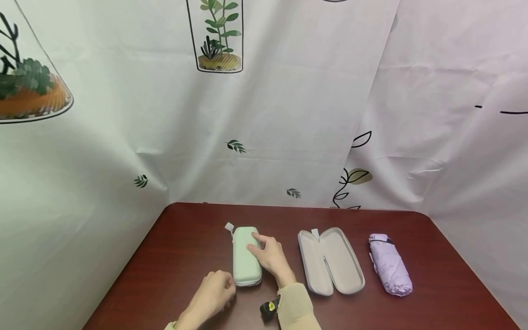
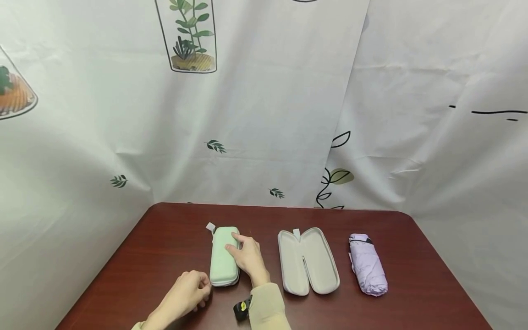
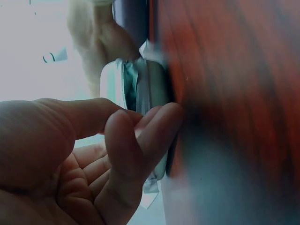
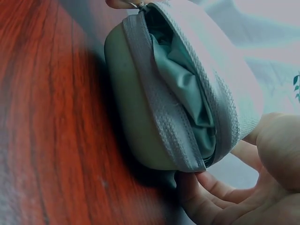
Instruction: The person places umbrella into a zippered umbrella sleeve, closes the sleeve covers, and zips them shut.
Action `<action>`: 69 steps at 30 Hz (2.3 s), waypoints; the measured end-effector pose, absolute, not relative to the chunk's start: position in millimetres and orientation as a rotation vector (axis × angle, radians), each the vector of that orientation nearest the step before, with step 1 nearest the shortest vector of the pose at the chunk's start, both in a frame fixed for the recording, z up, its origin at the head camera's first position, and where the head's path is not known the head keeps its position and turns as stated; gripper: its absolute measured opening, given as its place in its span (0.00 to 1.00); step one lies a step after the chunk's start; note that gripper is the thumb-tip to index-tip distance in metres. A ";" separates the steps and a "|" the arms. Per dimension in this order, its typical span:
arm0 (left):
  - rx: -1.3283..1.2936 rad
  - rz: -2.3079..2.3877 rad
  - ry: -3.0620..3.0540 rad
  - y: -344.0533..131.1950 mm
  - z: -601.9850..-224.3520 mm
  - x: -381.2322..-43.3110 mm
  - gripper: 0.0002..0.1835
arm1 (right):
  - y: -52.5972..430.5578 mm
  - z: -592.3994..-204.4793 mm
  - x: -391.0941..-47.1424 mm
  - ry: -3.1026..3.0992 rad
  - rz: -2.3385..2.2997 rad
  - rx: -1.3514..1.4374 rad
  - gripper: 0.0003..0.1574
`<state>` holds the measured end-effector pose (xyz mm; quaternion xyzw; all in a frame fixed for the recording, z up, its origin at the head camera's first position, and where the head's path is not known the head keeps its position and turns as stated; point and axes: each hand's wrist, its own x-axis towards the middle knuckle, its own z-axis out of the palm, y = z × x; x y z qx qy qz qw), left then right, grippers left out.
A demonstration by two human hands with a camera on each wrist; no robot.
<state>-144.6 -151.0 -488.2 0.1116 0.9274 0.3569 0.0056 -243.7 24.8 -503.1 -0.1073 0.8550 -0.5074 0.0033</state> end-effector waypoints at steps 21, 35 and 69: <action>0.386 1.103 2.940 -133.6 -488.9 -135.7 0.11 | 25.2 -496.5 -240.4 2.807 -1.462 -0.371 0.29; 0.388 1.098 2.925 -142.8 -490.5 -137.3 0.10 | 27.1 -420.5 -271.0 2.712 -0.236 -0.998 0.38; 0.412 1.310 2.580 -163.0 -495.8 -144.6 0.08 | 31.2 -449.0 -295.0 2.523 0.161 -1.799 0.51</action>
